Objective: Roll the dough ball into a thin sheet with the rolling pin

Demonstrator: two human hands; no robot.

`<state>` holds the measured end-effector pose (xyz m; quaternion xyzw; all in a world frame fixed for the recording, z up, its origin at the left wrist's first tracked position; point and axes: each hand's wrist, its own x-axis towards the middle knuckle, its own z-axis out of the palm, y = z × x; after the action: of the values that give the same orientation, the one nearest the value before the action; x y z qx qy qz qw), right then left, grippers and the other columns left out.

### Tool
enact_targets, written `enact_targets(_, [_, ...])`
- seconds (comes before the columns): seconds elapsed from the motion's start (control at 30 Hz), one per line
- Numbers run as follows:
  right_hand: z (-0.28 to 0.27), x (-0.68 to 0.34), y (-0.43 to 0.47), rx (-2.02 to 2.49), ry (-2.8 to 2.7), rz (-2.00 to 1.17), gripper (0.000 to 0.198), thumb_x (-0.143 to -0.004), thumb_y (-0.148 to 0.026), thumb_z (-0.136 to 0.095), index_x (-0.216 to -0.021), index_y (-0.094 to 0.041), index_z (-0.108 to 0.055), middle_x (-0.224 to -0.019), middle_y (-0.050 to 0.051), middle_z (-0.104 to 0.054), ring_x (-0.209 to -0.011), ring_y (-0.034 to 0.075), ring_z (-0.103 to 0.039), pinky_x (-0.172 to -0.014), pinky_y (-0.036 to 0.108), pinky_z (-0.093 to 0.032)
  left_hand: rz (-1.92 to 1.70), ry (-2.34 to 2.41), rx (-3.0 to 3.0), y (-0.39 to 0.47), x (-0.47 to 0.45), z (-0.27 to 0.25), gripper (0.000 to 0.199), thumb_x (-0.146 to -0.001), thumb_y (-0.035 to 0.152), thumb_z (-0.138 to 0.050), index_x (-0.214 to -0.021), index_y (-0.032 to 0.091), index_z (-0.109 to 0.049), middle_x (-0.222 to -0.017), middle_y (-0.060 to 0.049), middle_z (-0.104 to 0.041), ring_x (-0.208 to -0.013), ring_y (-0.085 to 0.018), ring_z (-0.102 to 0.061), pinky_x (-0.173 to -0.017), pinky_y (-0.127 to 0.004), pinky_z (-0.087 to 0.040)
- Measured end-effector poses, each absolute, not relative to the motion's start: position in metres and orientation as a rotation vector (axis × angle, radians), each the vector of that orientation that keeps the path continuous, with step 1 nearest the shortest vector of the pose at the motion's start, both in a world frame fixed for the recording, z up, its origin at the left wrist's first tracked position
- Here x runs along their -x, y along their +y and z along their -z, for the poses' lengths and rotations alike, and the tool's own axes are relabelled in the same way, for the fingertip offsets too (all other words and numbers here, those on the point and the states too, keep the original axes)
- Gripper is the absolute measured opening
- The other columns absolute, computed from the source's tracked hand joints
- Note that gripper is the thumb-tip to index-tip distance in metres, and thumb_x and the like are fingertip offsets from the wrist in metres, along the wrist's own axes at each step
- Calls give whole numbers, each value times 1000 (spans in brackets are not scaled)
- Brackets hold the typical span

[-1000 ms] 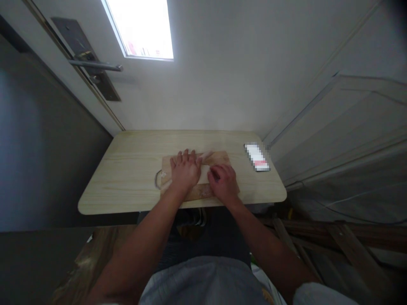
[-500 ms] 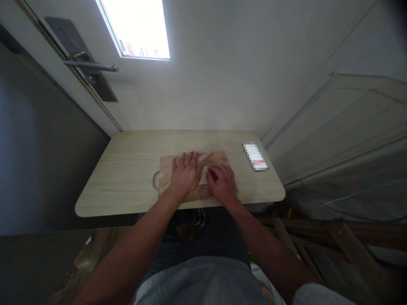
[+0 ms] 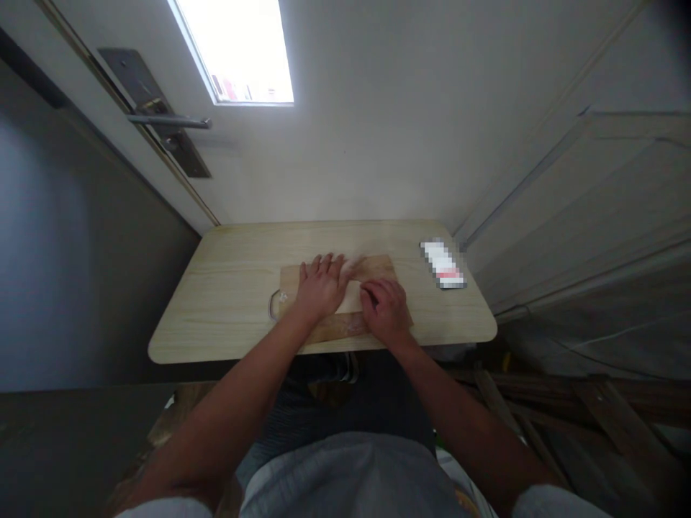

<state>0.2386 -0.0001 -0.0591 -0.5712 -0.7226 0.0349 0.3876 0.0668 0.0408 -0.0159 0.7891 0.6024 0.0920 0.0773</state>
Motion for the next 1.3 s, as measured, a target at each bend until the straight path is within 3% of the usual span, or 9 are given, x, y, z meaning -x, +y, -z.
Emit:
enact_targets(0.13, [61, -239, 1, 1444, -1824, -86, 19, -93, -30, -57, -97, -22, -73, -103, 7, -74, -102, 25, -62, -98, 43, -44, -338, 1737, -2484, 23, -74, 11, 63, -103, 55, -15, -156, 28, -35, -162, -7, -37, -151, -33, -26, -121, -63, -16])
enact_targets(0.33, [65, -240, 0, 1393, -1723, -40, 16, -93, -26, -56, -91, -22, -70, -97, 6, -72, -96, 23, -62, -95, 41, -47, -222, 1689, -2441, 56, -61, 9, 57, -103, 56, -15, -150, 43, -42, -161, -2, -39, -150, -38, -28, -116, -71, -19])
enact_targets(0.5, [63, -239, -2, 1365, -1653, -7, 12, -92, -26, -57, -89, -22, -67, -91, 6, -71, -91, 22, -61, -91, 40, -48, -68, 1637, -2432, 76, -54, 11, 56, -103, 56, -16, -148, 42, -47, -162, -5, -38, -149, -41, -29, -114, -73, -19])
enact_targets(0.73, [64, -245, 5, 1390, -1661, -13, 13, -93, -25, -54, -90, -22, -67, -91, 6, -71, -92, 23, -60, -91, 40, -47, -247, 1614, -2567, 24, -56, 10, 57, -103, 58, -16, -157, 43, -27, -161, -1, -39, -150, -32, -29, -119, -64, -19])
enact_targets(1.1, [61, -242, 3, 1515, -1747, -76, 14, -92, -26, -55, -89, -22, -68, -94, 7, -70, -95, 25, -57, -93, 41, -44, -221, 1662, -2445, 52, -51, 14, 56, -103, 55, -16, -148, 41, -47, -161, -2, -39, -150, -34, -29, -118, -67, -16])
enact_targets(1.3, [60, -238, -4, 1564, -1725, -74, 18, -93, -34, -57, -97, -21, -69, -100, 8, -71, -101, 25, -59, -97, 42, -43, -219, 1615, -2484, 59, -51, 14, 55, -103, 55, -18, -147, 41, -48, -161, -4, -40, -149, -35, -30, -117, -68, -16])
